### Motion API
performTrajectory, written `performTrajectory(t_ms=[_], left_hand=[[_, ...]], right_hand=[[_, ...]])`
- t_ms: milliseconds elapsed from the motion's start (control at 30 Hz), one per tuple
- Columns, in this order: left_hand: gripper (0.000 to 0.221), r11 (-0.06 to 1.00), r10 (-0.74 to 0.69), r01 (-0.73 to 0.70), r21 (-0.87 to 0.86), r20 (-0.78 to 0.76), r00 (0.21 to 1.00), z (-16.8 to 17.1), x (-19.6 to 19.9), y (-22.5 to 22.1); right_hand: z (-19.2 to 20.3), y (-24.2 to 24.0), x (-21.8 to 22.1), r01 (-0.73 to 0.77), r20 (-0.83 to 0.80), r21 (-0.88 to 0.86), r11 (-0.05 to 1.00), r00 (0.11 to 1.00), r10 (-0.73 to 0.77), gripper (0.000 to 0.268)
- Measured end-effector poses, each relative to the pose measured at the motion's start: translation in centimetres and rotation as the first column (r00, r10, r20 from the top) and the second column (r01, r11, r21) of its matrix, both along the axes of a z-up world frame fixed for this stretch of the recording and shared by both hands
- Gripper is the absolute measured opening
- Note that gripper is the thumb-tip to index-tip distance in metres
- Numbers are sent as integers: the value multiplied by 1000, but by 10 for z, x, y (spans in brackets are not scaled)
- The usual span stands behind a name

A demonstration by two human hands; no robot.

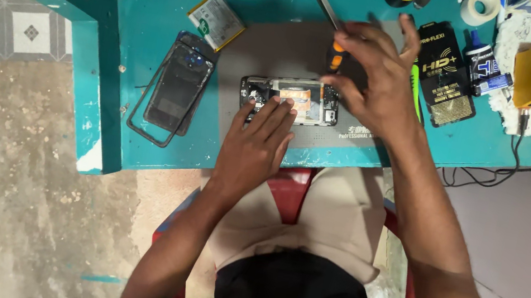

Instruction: The person removes screws from the interior of a mobile phone using a screwdriver and uses a metal prying tool to detach internal components and stickers from the phone chassis.

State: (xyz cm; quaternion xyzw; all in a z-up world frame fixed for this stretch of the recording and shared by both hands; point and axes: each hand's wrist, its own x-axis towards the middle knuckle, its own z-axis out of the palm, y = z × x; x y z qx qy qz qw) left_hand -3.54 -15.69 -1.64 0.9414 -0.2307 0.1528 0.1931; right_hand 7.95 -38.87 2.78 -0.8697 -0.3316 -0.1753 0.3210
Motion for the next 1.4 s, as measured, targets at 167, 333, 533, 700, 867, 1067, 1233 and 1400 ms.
performTrajectory(t_ms=[167, 333, 533, 700, 867, 1067, 1233, 1400], left_hand=[[40, 1000, 16, -16, -4, -14, 1000, 4, 1, 0], [42, 1000, 18, -18, 14, -22, 1000, 6, 2, -1], [40, 1000, -1, 1, -7, -32, 999, 2, 4, 0], [41, 1000, -17, 17, 3, 3, 1000, -2, 2, 1], [40, 998, 7, -7, -64, -9, 1000, -7, -1, 2], [63, 960, 187, -197, -200, -71, 980, -1, 10, 7], [76, 976, 165, -188, -110, -188, 968, 9, 18, 19], [83, 977, 154, -179, -117, -198, 968, 12, 19, 26]], right_hand=[[-4, 2, 6, -17, -64, 98, 995, 998, 23, 60], [-14, 8, 7, 51, 96, 92, 994, 994, -59, 62], [-1, -6, 7, -68, -186, 195, 978, 977, 105, 50], [-15, -2, 9, -9, 83, 45, 999, 997, 5, 67], [-16, 0, 5, -43, 28, 38, 998, 999, 41, 64], [-6, -2, 3, -55, -83, 65, 996, 995, 60, 63], [-12, 1, 11, -55, 101, 89, 994, 994, 46, 70], [-10, -8, 9, -43, -153, 147, 988, 986, 66, 61]])
